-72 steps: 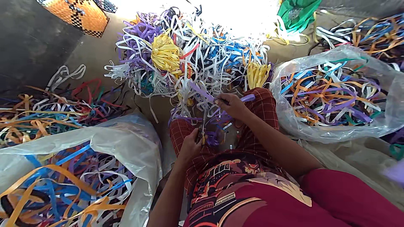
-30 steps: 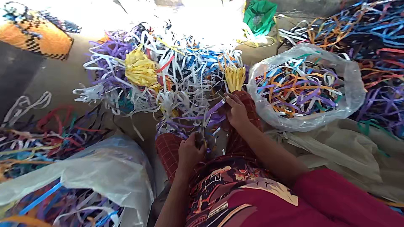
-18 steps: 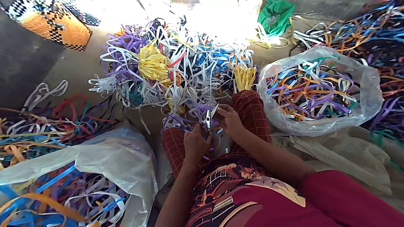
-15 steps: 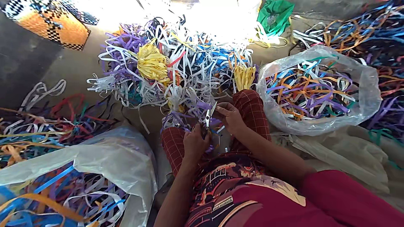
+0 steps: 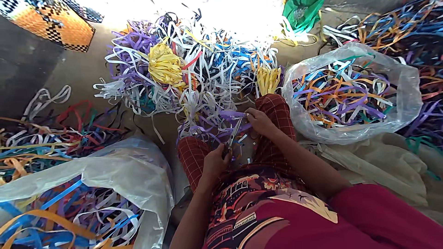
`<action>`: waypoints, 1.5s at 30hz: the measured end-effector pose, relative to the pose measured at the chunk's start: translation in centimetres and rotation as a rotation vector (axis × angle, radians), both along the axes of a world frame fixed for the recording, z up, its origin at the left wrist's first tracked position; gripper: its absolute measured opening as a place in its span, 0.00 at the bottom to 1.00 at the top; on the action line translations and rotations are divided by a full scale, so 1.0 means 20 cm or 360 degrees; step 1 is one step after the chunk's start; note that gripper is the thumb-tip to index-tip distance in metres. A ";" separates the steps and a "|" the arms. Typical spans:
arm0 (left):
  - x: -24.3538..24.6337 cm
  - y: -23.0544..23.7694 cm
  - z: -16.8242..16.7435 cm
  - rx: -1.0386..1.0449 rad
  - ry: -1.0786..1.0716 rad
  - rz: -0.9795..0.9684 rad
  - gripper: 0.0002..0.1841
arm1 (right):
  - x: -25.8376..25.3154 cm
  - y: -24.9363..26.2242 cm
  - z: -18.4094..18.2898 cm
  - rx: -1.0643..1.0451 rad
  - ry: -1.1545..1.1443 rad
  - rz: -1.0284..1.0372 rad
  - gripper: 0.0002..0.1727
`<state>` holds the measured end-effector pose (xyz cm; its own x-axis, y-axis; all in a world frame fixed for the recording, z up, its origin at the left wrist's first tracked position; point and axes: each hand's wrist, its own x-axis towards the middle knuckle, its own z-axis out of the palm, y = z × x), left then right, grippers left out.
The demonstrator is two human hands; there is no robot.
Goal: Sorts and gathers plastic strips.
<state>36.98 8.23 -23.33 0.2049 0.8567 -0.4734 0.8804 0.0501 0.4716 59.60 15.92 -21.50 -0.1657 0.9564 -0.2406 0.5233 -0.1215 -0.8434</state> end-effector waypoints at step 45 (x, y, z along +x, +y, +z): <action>0.12 0.26 0.00 0.0314 -0.1445 0.0140 0.23 | 0.21 -0.12 0.08 -0.0100 0.0564 0.0210 0.13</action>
<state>39.33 13.44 -23.42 0.3558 0.9345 -0.0080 0.1670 -0.0551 0.9844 63.89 13.60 -19.83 -0.3698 0.9065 -0.2040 0.2150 -0.1301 -0.9679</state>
